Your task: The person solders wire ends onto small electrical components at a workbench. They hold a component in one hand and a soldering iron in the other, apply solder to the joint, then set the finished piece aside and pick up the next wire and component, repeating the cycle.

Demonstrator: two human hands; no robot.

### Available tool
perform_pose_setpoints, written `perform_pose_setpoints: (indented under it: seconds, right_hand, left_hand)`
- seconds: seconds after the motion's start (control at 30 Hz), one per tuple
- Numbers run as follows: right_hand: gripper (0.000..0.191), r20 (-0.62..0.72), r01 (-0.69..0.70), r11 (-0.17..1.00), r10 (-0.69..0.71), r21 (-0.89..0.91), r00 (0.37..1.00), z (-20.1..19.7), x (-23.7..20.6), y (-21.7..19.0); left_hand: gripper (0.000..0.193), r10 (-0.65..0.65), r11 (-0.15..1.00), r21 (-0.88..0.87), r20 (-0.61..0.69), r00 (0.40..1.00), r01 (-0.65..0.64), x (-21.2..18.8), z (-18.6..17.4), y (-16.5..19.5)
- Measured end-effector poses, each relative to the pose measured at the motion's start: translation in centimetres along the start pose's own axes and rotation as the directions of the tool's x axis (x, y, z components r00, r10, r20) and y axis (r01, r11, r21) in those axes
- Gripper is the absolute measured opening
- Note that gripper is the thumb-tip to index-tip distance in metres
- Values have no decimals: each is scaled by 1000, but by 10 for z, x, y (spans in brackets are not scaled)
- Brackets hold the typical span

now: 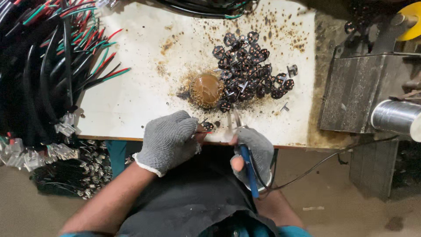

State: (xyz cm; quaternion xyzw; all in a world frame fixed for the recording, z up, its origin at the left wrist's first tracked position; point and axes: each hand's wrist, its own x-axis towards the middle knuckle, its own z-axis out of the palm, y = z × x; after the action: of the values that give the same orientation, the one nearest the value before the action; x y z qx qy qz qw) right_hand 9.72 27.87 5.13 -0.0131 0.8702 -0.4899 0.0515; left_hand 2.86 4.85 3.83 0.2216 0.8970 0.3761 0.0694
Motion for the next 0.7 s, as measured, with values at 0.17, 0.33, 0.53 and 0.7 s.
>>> perform_pose_setpoints:
  seconds: [0.17,0.33,0.53,0.7]
  right_hand:
    - [50,-84,310,908,-345,-282,935,14,-2,30]
    - [31,-112,487,848,-516,-210,849,17,-7,46]
    - [23,-93,528,810,-564,-257,820,15,1,41]
    - [20,21,579,777,-593,-247,805,8,4,36]
  left_hand:
    - [12,-4,1000,-7,-2,1000,4,1,0,0]
    - [16,-21,999,-46,1,1000,21,2,-2,2]
    - [17,-23,1000,3,-31,999,23,3,1,5]
    - [19,-24,998,50,-30,999,26,4,4,6]
